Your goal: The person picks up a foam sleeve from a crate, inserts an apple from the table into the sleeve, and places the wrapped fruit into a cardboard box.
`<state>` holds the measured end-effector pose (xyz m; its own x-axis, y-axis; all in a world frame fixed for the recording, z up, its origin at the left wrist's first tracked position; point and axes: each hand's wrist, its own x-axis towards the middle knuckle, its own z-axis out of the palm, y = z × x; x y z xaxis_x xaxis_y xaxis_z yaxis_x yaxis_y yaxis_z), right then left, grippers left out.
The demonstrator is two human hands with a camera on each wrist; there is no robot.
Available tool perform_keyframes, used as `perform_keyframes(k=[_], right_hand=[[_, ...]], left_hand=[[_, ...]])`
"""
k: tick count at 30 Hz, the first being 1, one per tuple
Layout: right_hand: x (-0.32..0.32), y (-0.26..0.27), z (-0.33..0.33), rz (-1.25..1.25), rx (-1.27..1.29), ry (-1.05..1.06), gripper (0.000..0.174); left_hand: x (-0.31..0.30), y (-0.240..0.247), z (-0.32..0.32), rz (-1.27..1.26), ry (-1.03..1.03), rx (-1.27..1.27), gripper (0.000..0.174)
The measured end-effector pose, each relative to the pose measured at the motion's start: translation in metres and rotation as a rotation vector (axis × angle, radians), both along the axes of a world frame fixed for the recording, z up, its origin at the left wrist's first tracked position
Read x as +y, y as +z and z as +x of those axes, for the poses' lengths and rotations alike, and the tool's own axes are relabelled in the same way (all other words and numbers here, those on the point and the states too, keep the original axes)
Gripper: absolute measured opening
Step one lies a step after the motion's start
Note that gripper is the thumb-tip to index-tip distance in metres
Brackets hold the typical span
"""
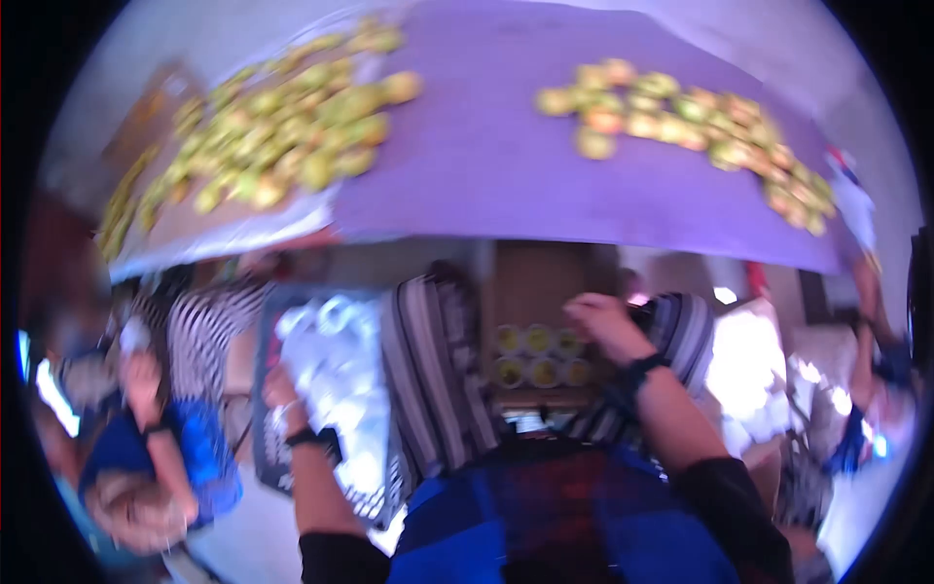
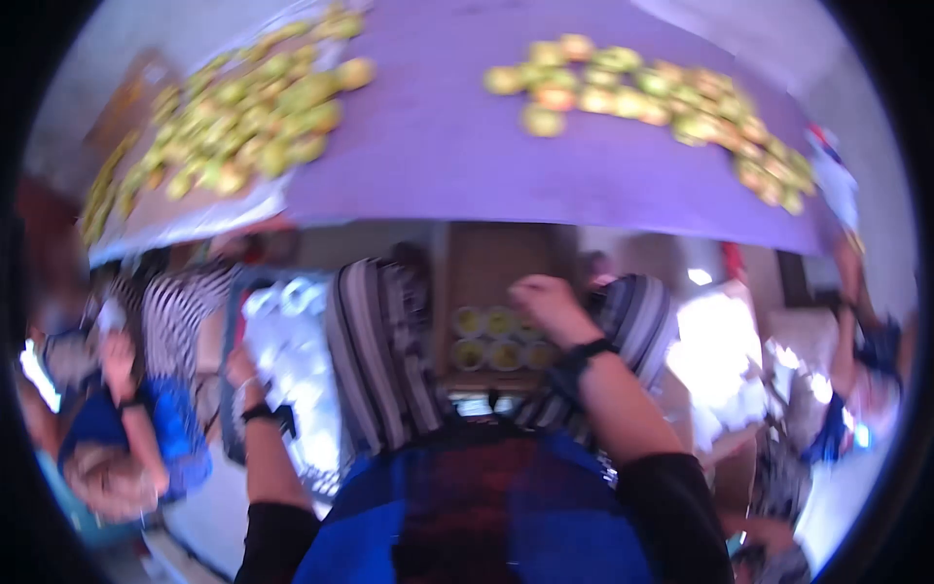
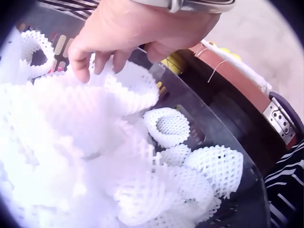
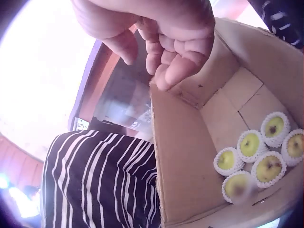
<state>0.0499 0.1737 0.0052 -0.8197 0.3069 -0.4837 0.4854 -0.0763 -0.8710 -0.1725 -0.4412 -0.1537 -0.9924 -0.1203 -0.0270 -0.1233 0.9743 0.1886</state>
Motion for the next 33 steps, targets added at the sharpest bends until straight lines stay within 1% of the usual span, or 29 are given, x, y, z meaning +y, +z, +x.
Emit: perform_keyframes(k=[1,2,3,4,5,7,8,10,12,13,14,15,16,17,18,19,20,21,22,24,25,27,28,31,33], right_hand=[[0.002,-0.002,0.003,0.022,-0.018,0.004,0.019],[0.004,-0.017,0.006,-0.081,0.005,-0.02,0.019],[0.002,-0.002,0.005,-0.02,-0.014,-0.024,0.019],[0.001,0.003,0.005,-0.017,-0.045,-0.028,0.019],[0.001,-0.003,0.004,-0.006,-0.061,-0.063,0.019],[0.003,-0.008,0.0,-0.052,-0.03,-0.093,0.018],[0.001,-0.009,-0.003,-0.077,-0.015,-0.094,0.018],[0.005,-0.004,-0.003,-0.103,0.009,-0.083,0.017],[0.008,0.003,0.002,-0.153,0.042,-0.09,0.018],[0.01,0.008,0.006,-0.186,0.067,-0.101,0.019],[0.01,0.011,0.008,-0.226,0.093,-0.095,0.021],[0.011,0.012,0.011,-0.231,0.122,-0.127,0.021],[0.013,0.012,0.014,-0.247,0.152,-0.146,0.021],[0.014,0.016,0.016,-0.258,0.169,-0.184,0.02],[0.016,0.015,0.017,-0.254,0.188,-0.196,0.02],[0.018,0.014,0.018,-0.265,0.176,-0.211,0.019],[0.021,0.009,0.018,-0.278,0.202,-0.193,0.02],[0.023,0.007,0.018,-0.269,0.205,-0.157,0.02],[0.022,0.008,0.015,-0.281,0.213,-0.137,0.021],[0.019,0.011,0.016,-0.288,0.219,-0.117,0.022],[0.018,0.013,0.015,-0.268,0.226,-0.089,0.027],[0.014,0.016,0.011,-0.181,0.186,-0.028,0.031],[0.012,0.017,0.009,-0.137,0.167,0.003,0.033],[0.003,0.01,0.003,-0.108,0.085,-0.025,0.034],[0.0,0.009,0.001,-0.289,0.121,-0.078,0.031]], left_hand=[[-0.031,-0.003,-0.02,0.794,0.327,-0.166,0.028],[0.069,0.099,0.026,1.083,0.305,-0.088,0.035],[0.049,0.087,0.011,1.391,0.221,-0.222,0.038],[0.075,0.116,0.015,1.566,0.118,-0.302,0.033],[0.099,0.146,0.021,1.63,0.009,-0.313,0.031],[0.18,0.237,0.048,1.764,-0.211,-0.349,0.025],[0.209,0.264,0.055,1.812,-0.409,-0.414,0.03],[0.282,0.291,0.081,1.891,-0.472,-0.287,0.039],[0.341,0.306,0.105,1.834,-0.568,-0.392,0.045],[0.368,0.301,0.113,1.806,-0.56,-0.394,0.045],[0.39,0.286,0.118,1.773,-0.543,-0.379,0.045],[0.405,0.26,0.117,1.736,-0.64,-0.32,0.041],[0.42,0.237,0.12,1.634,-0.602,-0.194,0.038],[0.432,0.224,0.122,1.711,-0.484,-0.341,0.03],[0.436,0.191,0.116,1.727,-0.383,-0.394,0.026],[0.444,0.175,0.121,1.701,-0.245,-0.354,0.025],[0.448,0.162,0.125,1.668,-0.159,-0.377,0.028],[0.45,0.155,0.128,1.707,-0.097,-0.484,0.026],[0.451,0.145,0.131,1.724,-0.091,-0.53,0.024],[0.451,0.135,0.133,1.611,-0.14,-0.531,0.019],[0.453,0.136,0.135,1.558,-0.178,-0.492,0.019],[0.458,0.142,0.138,1.454,-0.257,-0.415,0.018],[0.46,0.14,0.139,1.483,-0.275,-0.426,0.018],[0.463,0.139,0.142,1.57,-0.322,-0.476,0.017],[0.463,0.145,0.145,1.627,-0.34,-0.537,0.016]])
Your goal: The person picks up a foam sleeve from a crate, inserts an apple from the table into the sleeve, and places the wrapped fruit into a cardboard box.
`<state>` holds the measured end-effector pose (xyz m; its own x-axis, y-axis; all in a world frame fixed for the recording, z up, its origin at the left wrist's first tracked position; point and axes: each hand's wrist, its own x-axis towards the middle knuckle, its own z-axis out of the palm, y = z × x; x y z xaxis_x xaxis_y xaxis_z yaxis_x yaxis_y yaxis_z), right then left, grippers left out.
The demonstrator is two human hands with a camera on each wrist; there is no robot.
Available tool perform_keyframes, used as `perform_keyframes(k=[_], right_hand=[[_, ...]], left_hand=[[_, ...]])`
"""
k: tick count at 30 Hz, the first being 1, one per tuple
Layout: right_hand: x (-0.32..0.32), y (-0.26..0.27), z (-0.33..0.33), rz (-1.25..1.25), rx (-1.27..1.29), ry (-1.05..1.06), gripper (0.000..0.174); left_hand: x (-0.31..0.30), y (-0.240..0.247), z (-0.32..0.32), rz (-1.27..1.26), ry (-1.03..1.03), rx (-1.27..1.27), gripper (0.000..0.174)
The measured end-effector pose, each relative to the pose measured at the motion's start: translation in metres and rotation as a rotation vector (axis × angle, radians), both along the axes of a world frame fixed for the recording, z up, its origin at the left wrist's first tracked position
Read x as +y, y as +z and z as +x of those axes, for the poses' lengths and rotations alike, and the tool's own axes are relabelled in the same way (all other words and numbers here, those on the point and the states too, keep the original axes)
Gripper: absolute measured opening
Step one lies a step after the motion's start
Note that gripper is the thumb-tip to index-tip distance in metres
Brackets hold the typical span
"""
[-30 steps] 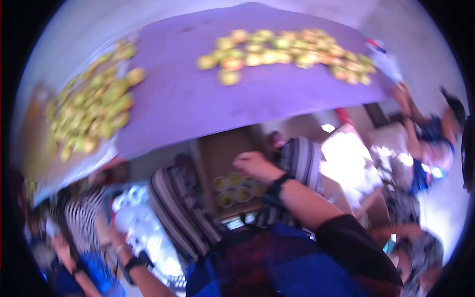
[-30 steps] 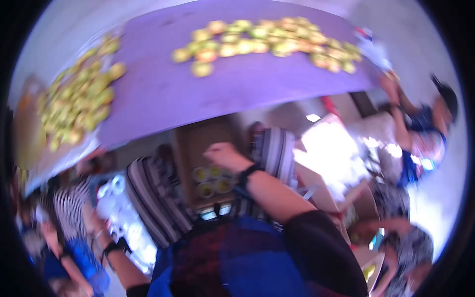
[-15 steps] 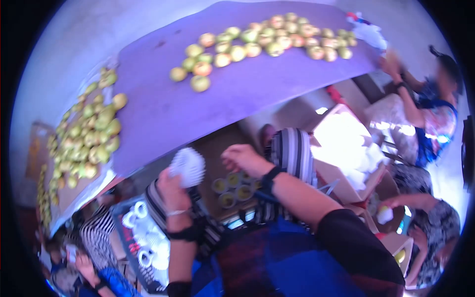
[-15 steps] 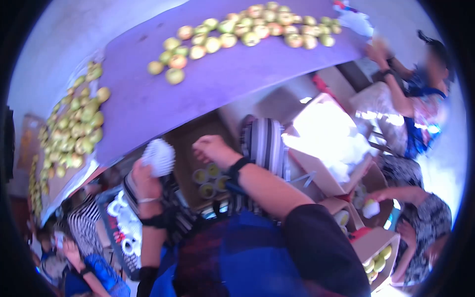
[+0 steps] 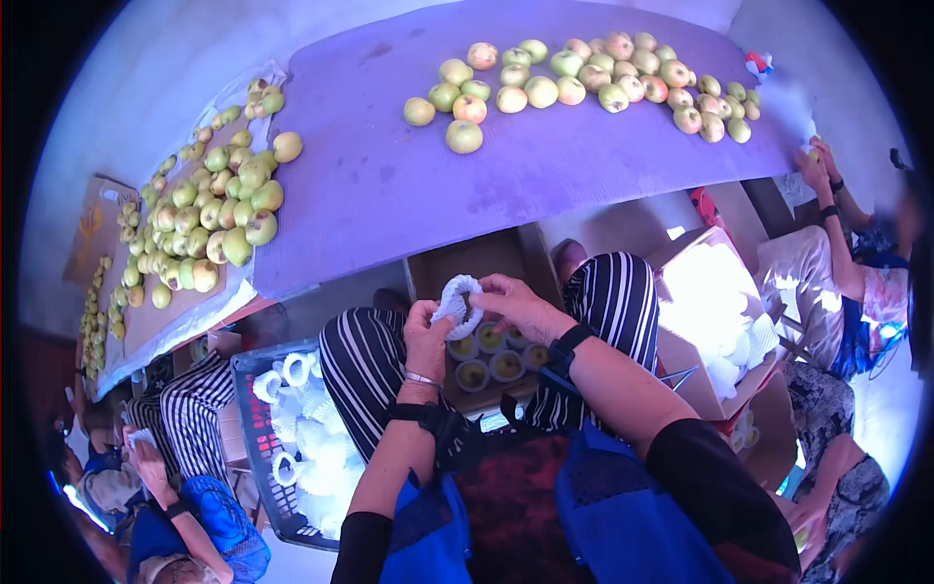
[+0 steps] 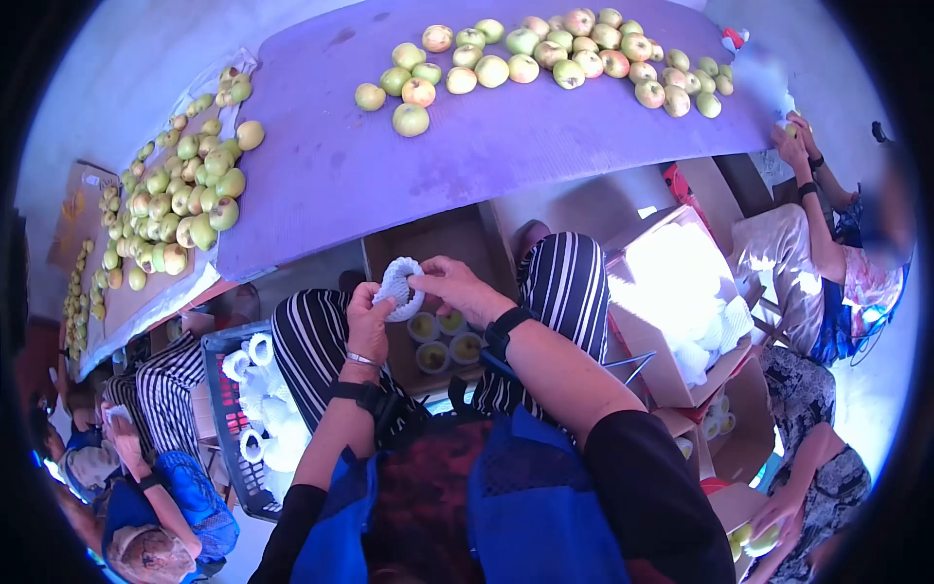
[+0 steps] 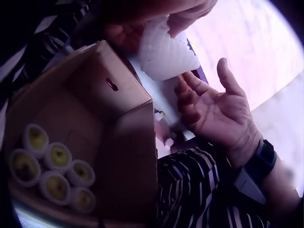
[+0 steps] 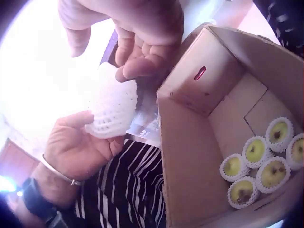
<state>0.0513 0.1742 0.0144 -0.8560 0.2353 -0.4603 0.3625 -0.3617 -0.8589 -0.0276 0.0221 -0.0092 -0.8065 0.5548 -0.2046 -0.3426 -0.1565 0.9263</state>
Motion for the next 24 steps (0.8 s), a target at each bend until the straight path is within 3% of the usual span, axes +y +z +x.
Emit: perform_keyframes(k=[6,9,13,19,23,24], right_hand=[[0.002,-0.01,-0.004,-0.158,0.075,-0.019,0.019],[0.0,-0.013,-0.006,-0.252,0.132,-0.079,0.014],[-0.001,-0.008,-0.008,-0.323,0.172,-0.095,0.013],[-0.001,-0.007,-0.008,-0.246,0.096,-0.143,0.016],[-0.004,-0.034,-0.012,0.023,0.262,-0.127,0.023],[-0.004,-0.016,-0.005,0.168,0.24,-0.142,0.026]], left_hand=[[-0.011,-0.023,-0.01,0.016,0.01,-0.039,0.019],[-0.01,-0.009,-0.008,0.213,0.007,-0.285,0.024],[-0.012,0.004,-0.007,0.319,-0.172,-0.395,0.034],[-0.009,0.017,-0.003,0.437,-0.349,-0.497,0.041],[-0.012,0.008,-0.004,0.522,-0.326,-0.591,0.043],[-0.008,0.008,-0.002,0.494,-0.333,-0.578,0.045]])
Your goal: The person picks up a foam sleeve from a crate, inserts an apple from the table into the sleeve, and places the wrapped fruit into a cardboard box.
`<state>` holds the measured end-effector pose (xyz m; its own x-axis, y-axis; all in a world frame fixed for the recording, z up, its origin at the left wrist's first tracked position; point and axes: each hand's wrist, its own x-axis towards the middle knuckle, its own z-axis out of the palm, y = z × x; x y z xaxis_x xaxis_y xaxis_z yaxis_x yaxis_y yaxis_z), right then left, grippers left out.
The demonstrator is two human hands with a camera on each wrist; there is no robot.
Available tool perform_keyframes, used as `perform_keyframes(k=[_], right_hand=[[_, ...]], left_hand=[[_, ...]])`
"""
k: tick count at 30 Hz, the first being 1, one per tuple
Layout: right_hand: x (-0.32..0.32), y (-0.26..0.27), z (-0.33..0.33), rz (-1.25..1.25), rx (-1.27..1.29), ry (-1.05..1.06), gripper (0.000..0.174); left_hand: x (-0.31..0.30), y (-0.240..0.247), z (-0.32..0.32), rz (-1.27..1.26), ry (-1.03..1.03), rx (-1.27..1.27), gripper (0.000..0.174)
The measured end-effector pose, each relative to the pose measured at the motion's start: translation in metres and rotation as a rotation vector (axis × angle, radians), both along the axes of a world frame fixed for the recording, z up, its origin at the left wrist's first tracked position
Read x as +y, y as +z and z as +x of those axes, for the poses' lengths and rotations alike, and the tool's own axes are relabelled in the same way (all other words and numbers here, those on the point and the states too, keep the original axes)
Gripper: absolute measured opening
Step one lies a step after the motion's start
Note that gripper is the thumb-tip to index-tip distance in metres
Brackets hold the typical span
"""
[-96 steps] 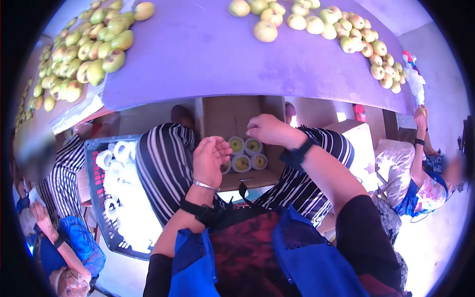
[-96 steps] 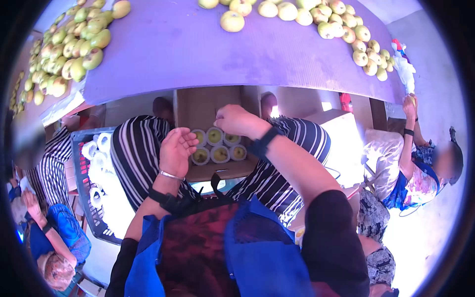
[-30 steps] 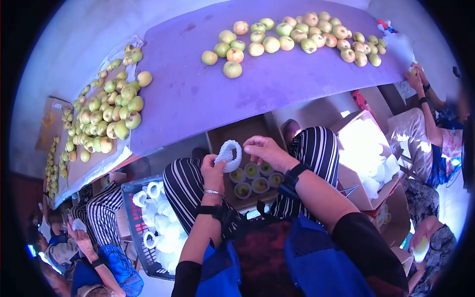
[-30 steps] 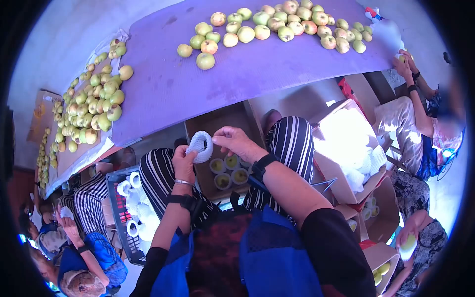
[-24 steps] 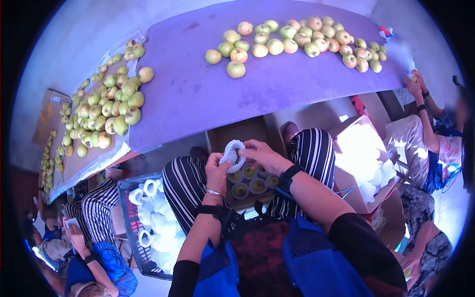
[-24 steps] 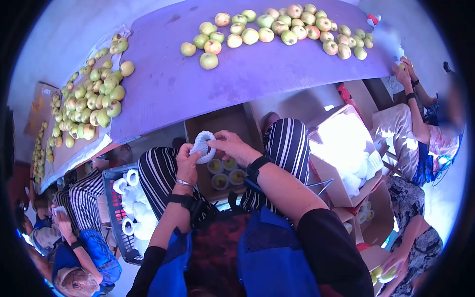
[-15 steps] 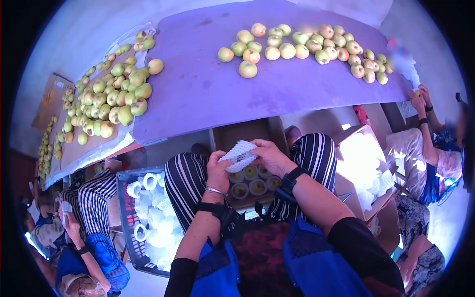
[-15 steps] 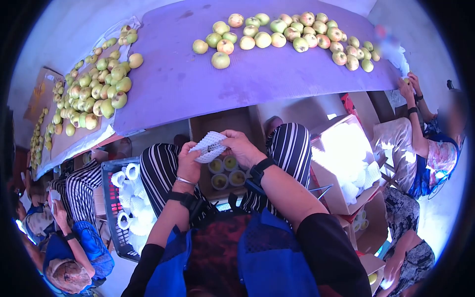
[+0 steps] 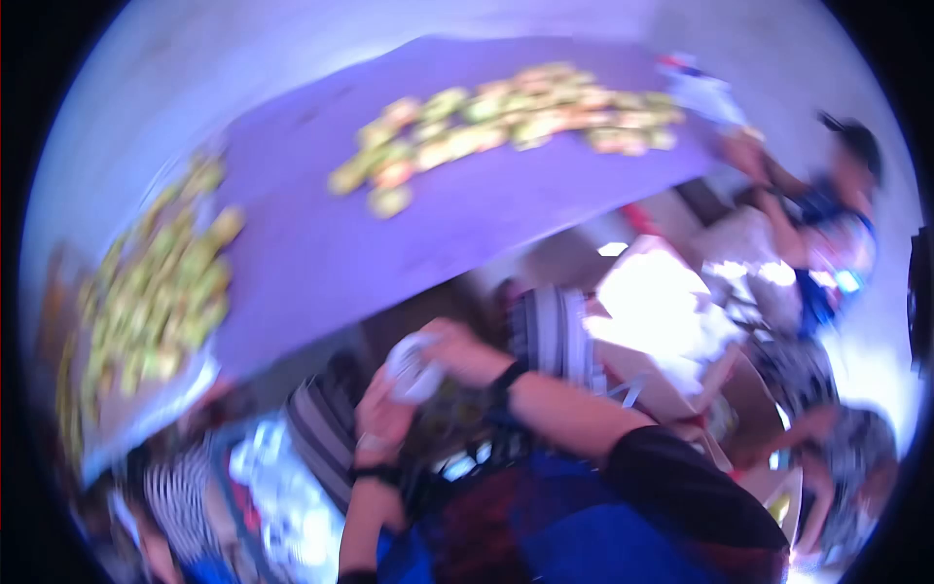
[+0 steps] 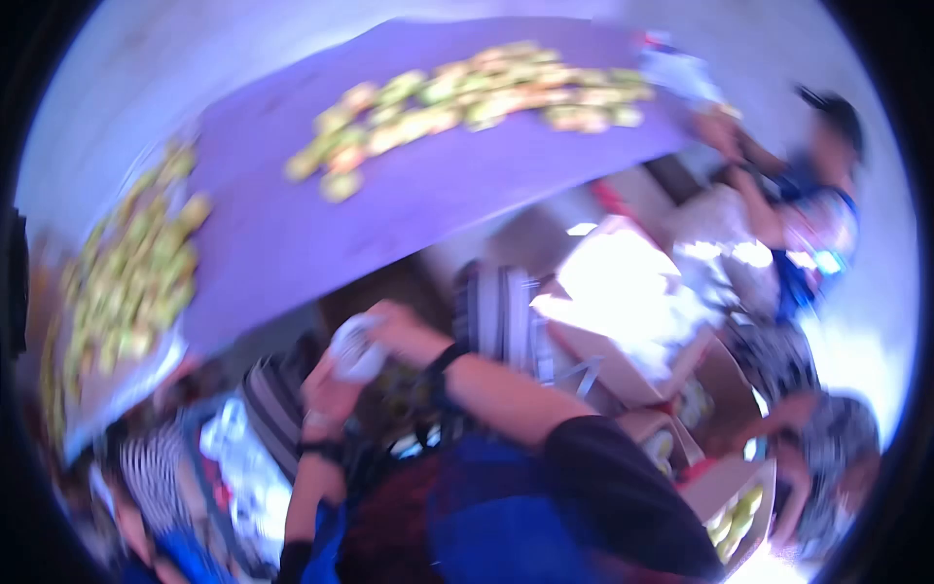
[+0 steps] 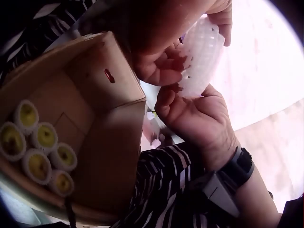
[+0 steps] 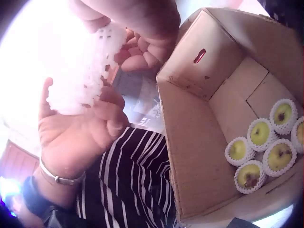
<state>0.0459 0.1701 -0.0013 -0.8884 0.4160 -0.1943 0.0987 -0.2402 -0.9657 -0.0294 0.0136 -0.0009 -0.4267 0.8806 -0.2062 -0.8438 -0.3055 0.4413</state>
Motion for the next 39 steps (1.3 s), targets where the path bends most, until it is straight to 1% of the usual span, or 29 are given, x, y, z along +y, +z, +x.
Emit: perform_keyframes(k=[1,2,3,4,5,6,9,10,13,15,18,21,23,26,27,30,33,34,35,39], right_hand=[[0.005,-0.001,0.004,0.127,-0.055,0.004,0.028],[0.004,0.005,0.009,0.178,0.0,-0.013,0.021],[0.002,0.014,0.01,0.076,-0.096,-0.004,0.027],[-0.001,0.001,0.004,0.056,-0.12,-0.012,0.033],[-0.001,-0.001,0.003,0.065,-0.124,-0.015,0.035],[0.001,-0.013,0.001,0.029,-0.11,-0.001,0.038],[0.012,-0.003,0.012,-0.112,0.032,0.022,0.038],[0.015,-0.001,0.018,-0.346,0.079,0.06,0.039],[0.024,0.009,0.035,-0.429,0.149,0.07,0.041],[0.026,0.008,0.039,-0.434,0.163,0.078,0.043],[0.025,0.011,0.04,-0.413,0.168,0.082,0.042],[0.024,0.007,0.037,-0.392,0.202,0.081,0.04],[0.024,0.01,0.037,-0.394,0.217,0.111,0.041],[0.019,0.006,0.032,-0.268,0.181,0.097,0.041],[0.019,0.005,0.03,-0.199,0.116,0.062,0.04],[0.021,-0.001,0.027,0.008,-0.065,-0.056,0.038],[0.023,-0.009,0.019,0.199,-0.193,-0.152,0.035],[0.022,-0.008,0.017,0.247,-0.228,-0.17,0.035],[0.022,-0.005,0.018,0.297,-0.265,-0.189,0.035],[0.018,0.001,0.019,0.333,-0.265,-0.223,0.032]], left_hand=[[0.004,0.005,0.005,-0.006,-0.007,-0.015,0.045],[0.006,0.005,0.007,-0.037,-0.007,-0.003,0.047],[0.004,0.003,0.006,-0.045,-0.013,0.051,0.046],[0.001,-0.002,0.004,-0.066,-0.035,0.068,0.045],[0.0,-0.008,0.001,-0.098,-0.044,0.092,0.045],[0.002,-0.014,0.0,-0.152,-0.068,0.152,0.044],[0.016,-0.019,-0.004,-0.272,-0.117,0.308,0.044],[0.021,-0.021,-0.002,-0.286,-0.13,0.335,0.044],[0.032,-0.041,-0.003,-0.327,-0.133,0.38,0.044],[0.037,-0.059,-0.011,-0.337,-0.131,0.422,0.043],[0.045,-0.061,-0.011,-0.434,-0.084,0.442,0.044],[0.052,-0.05,-0.003,-0.415,-0.113,0.446,0.043],[0.05,-0.057,-0.008,-0.396,-0.138,0.389,0.044],[0.039,-0.072,-0.02,-0.34,-0.181,0.321,0.045],[0.034,-0.078,-0.025,-0.315,-0.196,0.302,0.045],[0.039,-0.044,-0.005,-0.372,-0.129,0.19,0.044],[0.034,-0.045,-0.007,-0.25,-0.164,0.298,0.043],[0.034,-0.031,-0.002,-0.176,-0.194,0.268,0.039],[0.035,-0.022,0.002,-0.156,-0.176,0.251,0.039],[0.029,-0.004,0.01,-0.111,-0.094,0.147,0.038]])
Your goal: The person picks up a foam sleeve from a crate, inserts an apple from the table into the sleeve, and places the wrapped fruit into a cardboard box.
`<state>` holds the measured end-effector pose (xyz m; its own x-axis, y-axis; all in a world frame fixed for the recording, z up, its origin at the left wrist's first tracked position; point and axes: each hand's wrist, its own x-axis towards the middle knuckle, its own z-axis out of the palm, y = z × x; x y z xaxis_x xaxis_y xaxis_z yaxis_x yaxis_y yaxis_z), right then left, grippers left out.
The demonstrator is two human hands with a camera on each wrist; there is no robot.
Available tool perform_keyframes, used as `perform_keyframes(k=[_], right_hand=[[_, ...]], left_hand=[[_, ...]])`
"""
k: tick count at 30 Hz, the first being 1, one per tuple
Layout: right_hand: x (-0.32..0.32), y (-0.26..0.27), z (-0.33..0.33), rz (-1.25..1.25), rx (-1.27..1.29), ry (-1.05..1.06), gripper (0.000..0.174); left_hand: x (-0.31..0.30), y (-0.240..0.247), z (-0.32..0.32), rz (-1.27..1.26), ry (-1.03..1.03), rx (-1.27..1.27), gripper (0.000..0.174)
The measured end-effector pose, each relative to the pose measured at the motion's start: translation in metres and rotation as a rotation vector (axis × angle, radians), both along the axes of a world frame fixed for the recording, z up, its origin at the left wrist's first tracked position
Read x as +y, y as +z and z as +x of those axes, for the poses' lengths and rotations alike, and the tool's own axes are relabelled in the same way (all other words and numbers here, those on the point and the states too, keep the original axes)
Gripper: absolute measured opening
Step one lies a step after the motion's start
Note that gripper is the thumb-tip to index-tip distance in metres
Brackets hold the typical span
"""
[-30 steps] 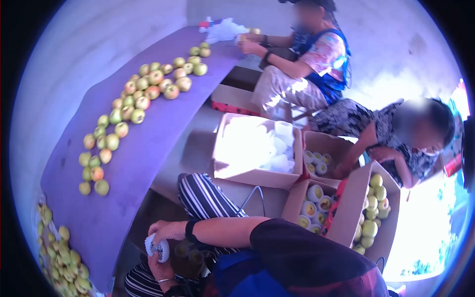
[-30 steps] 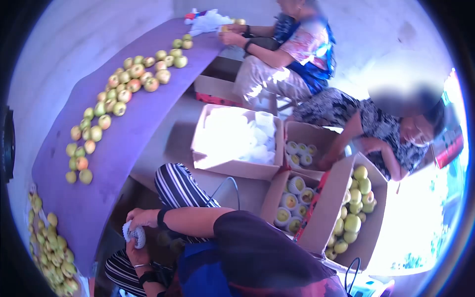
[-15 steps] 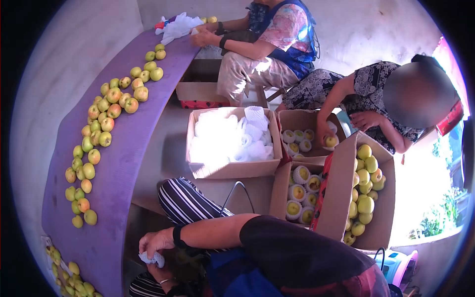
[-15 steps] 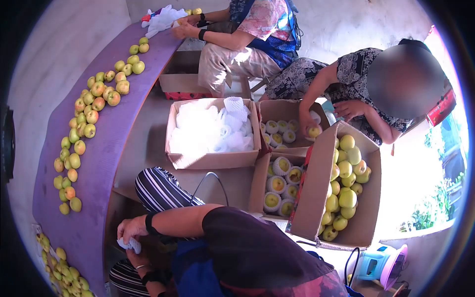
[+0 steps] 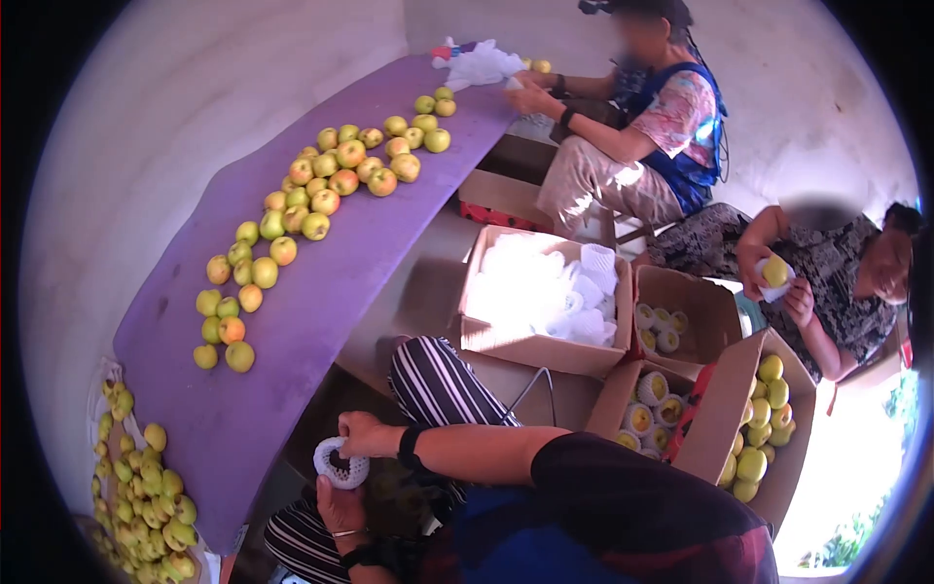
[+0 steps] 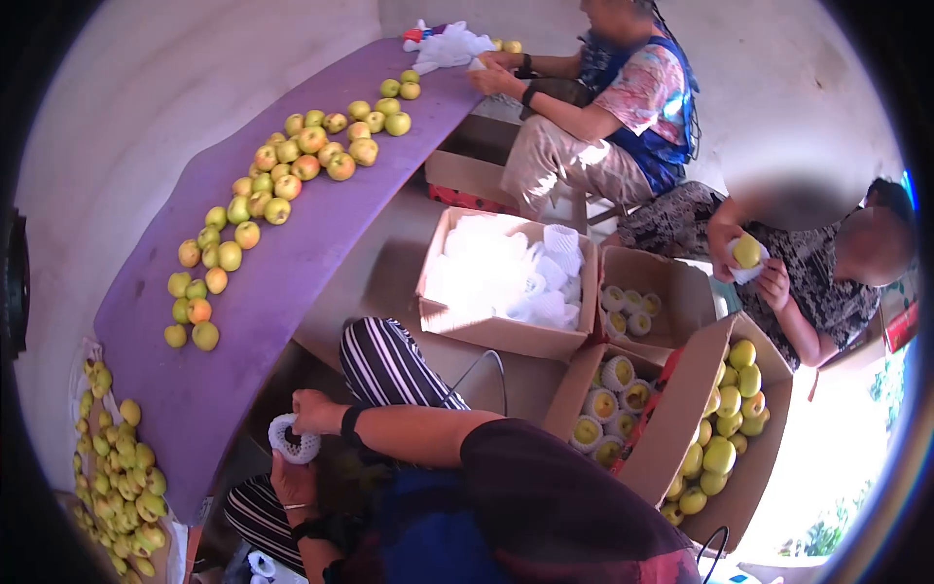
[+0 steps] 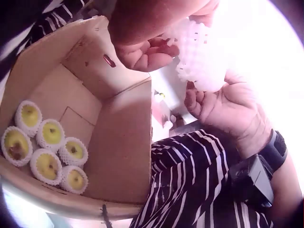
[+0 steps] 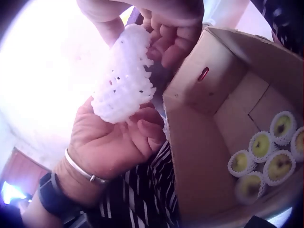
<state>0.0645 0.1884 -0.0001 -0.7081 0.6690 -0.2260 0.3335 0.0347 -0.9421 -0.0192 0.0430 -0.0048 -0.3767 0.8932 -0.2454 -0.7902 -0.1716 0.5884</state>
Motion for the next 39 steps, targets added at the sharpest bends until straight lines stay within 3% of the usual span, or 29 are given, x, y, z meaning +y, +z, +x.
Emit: perform_keyframes(k=[2,6,10,13,15,16,19,22,25,28,29,33,35,39], right_hand=[[-0.004,0.003,-0.001,0.016,0.012,-0.016,0.031],[-0.018,0.003,-0.001,0.026,0.021,0.039,0.029],[-0.007,0.008,-0.01,0.245,-0.046,0.044,0.031],[-0.01,0.001,-0.01,0.29,-0.092,0.032,0.033],[-0.009,-0.005,-0.013,0.354,-0.132,0.016,0.033],[-0.009,0.0,-0.013,0.347,-0.172,-0.003,0.031],[-0.003,-0.016,-0.021,0.401,-0.188,-0.149,0.021],[-0.001,-0.005,-0.021,0.344,-0.119,-0.183,0.018],[-0.001,-0.018,-0.025,0.227,0.128,-0.126,0.017],[-0.008,-0.015,-0.027,-0.069,0.307,-0.023,0.019],[-0.01,-0.016,-0.027,-0.045,0.265,0.002,0.019],[-0.013,-0.01,-0.026,0.206,0.049,0.048,0.018],[-0.015,-0.004,-0.025,0.382,-0.083,0.04,0.017],[-0.018,0.001,-0.023,0.482,-0.074,0.062,0.015]], left_hand=[[-0.004,0.007,0.0,-0.009,0.012,-0.043,0.034],[-0.01,0.005,-0.002,-0.073,0.059,0.196,0.023],[-0.023,-0.031,-0.023,-0.595,0.297,0.291,0.02],[-0.018,-0.02,-0.016,-0.677,0.443,0.406,0.017],[-0.02,-0.015,-0.014,-0.617,0.547,0.579,0.019],[-0.021,-0.016,-0.014,-0.557,0.574,0.791,0.02],[-0.018,0.014,0.004,-0.309,0.387,1.104,0.018],[-0.018,0.006,0.01,-0.183,0.18,1.026,0.016],[-0.02,0.01,0.003,-0.165,0.132,0.623,0.009],[-0.021,0.012,-0.006,-0.189,0.309,0.082,0.006],[-0.024,-0.001,-0.013,-0.115,0.269,0.054,0.018],[-0.024,0.007,-0.009,-0.057,0.095,0.096,0.033],[-0.022,0.012,-0.006,-0.082,0.029,0.115,0.035],[-0.019,0.004,-0.003,-0.224,-0.057,0.147,0.032]])
